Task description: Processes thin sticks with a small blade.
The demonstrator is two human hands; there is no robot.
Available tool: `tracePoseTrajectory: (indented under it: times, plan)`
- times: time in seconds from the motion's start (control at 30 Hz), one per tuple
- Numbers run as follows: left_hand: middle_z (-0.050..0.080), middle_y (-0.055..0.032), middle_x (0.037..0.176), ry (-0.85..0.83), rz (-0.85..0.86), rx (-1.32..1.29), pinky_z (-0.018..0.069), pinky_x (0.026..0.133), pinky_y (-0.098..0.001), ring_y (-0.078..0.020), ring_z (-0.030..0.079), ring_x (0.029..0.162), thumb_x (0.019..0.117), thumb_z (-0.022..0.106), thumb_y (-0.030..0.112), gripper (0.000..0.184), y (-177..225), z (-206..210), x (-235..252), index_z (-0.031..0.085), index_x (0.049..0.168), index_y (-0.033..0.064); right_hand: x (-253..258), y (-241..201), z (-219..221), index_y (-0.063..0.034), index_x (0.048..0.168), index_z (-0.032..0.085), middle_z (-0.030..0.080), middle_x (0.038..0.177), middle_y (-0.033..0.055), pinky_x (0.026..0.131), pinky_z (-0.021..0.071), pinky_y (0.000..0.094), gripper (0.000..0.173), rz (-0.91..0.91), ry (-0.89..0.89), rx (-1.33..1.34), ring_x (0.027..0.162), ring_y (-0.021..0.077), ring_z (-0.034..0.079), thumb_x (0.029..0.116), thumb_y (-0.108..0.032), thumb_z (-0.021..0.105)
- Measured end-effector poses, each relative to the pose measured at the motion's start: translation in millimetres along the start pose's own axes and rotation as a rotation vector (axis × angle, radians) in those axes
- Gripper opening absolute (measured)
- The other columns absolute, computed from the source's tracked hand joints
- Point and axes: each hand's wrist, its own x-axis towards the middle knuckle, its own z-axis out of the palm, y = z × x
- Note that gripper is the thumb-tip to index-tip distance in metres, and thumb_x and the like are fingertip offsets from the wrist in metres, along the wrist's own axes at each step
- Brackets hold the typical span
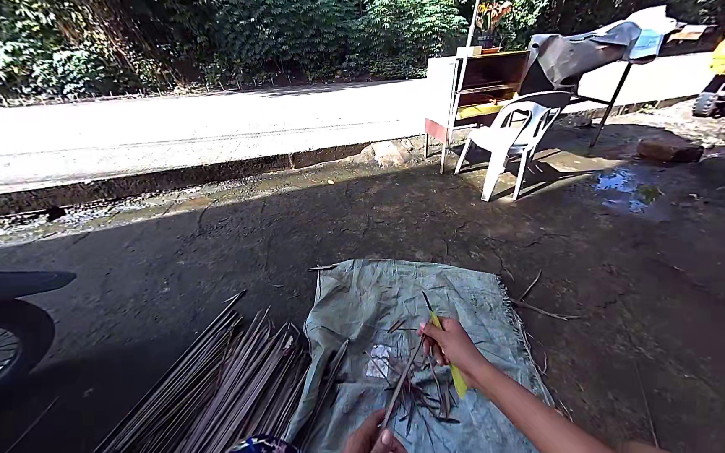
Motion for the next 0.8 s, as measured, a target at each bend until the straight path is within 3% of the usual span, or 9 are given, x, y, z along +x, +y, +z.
tracePoseTrajectory:
  times: [0.07,0.13,0.2,0.3,0.37,0.43,0.57,0.73,0.8]
  plan:
    - [0.068,0.0054,0.084,0.014,0.019,-0.089,0.0501,0.062,-0.0178,0.0031,0.055,0.060,0.1083,0.031,0.014,0.040,2,3,16,0.046,0.139,-0.0069,-9,0,6,0.0009,0.099,0.061,0.061,0.060,-0.0007,0.042,0.0392,0.0160,0.022,-0.012,-0.066,0.018,0.041,0.0014,0.046,0.1103,-0.011,0.046]
    - [0.055,0.0107,0.062,0.062,0.037,-0.238,0.0431,0.050,-0.0143,0.0041,0.046,0.048,0.1073,0.030,0.011,0.034,1,5,33,0.060,0.118,-0.0011,-15,1,9,0.0012,0.102,0.064,0.062,0.061,-0.0016,0.042,0.0402,0.0152,0.025,-0.062,-0.152,0.052,0.041,0.0001,0.047,0.1105,-0.013,0.045]
    - [0.048,0.0128,0.053,0.061,0.014,-0.401,0.0402,0.046,-0.0133,0.0042,0.043,0.043,0.1072,0.027,0.012,0.034,1,4,46,0.059,0.101,0.0075,-16,1,8,0.0029,0.112,0.066,0.063,0.061,-0.0024,0.042,0.0392,0.0151,0.031,-0.126,-0.197,0.013,0.041,-0.0013,0.045,0.1114,-0.017,0.042]
    - [0.044,0.0106,0.049,0.077,-0.043,-0.652,0.0362,0.042,-0.0130,0.0031,0.039,0.039,0.1104,0.020,0.015,0.039,4,6,53,0.054,0.092,0.0114,-16,4,5,0.0034,0.121,0.064,0.062,0.070,0.0017,0.053,0.0406,0.0246,0.032,-0.254,-0.232,-0.477,0.051,0.0061,0.046,0.1104,-0.018,0.043]
    - [0.042,0.0101,0.047,0.092,-0.086,-0.763,0.0344,0.040,-0.0125,0.0030,0.037,0.037,0.1113,0.016,0.016,0.043,7,9,53,0.051,0.087,0.0125,-24,6,9,0.0043,0.126,0.066,0.070,0.088,0.0174,0.075,0.0523,0.0441,0.032,-0.322,-0.284,-0.843,0.075,0.0270,0.064,0.1062,-0.012,0.047]
    - [0.041,0.0106,0.047,0.101,-0.110,-0.808,0.0335,0.040,-0.0117,0.0034,0.037,0.037,0.1113,0.013,0.015,0.045,10,13,53,0.049,0.084,0.0136,-35,4,20,0.0025,0.131,0.064,0.070,0.112,0.0267,0.090,0.0521,0.0590,0.031,-0.327,-0.316,-1.187,0.103,0.0432,0.069,0.1046,-0.009,0.051]
    - [0.041,0.0102,0.048,0.129,-0.138,-0.810,0.0320,0.039,-0.0111,0.0033,0.035,0.037,0.1114,0.014,0.014,0.043,7,18,54,0.046,0.083,0.0137,-34,9,28,0.0040,0.131,0.060,0.068,0.117,0.0272,0.082,0.0551,0.0574,0.030,-0.306,-0.218,-1.464,0.098,0.0453,0.070,0.1058,-0.003,0.045]
    - [0.041,0.0095,0.048,0.154,-0.189,-0.739,0.0320,0.039,-0.0111,0.0032,0.036,0.037,0.1122,0.017,0.014,0.042,-1,18,55,0.046,0.082,0.0130,-7,-17,4,0.0019,0.138,0.053,0.065,0.127,0.0277,0.095,0.0506,0.0593,0.034,0.011,-0.030,-1.436,0.116,0.0457,0.065,0.1064,-0.002,0.042]
    - [0.041,0.0094,0.048,0.172,-0.195,-0.718,0.0317,0.039,-0.0110,0.0032,0.036,0.037,0.1122,0.017,0.013,0.043,-7,16,54,0.046,0.082,0.0124,0,-26,-11,0.0023,0.138,0.053,0.065,0.126,0.0278,0.096,0.0501,0.0585,0.034,0.030,0.028,-1.443,0.117,0.0453,0.064,0.1068,-0.003,0.042]
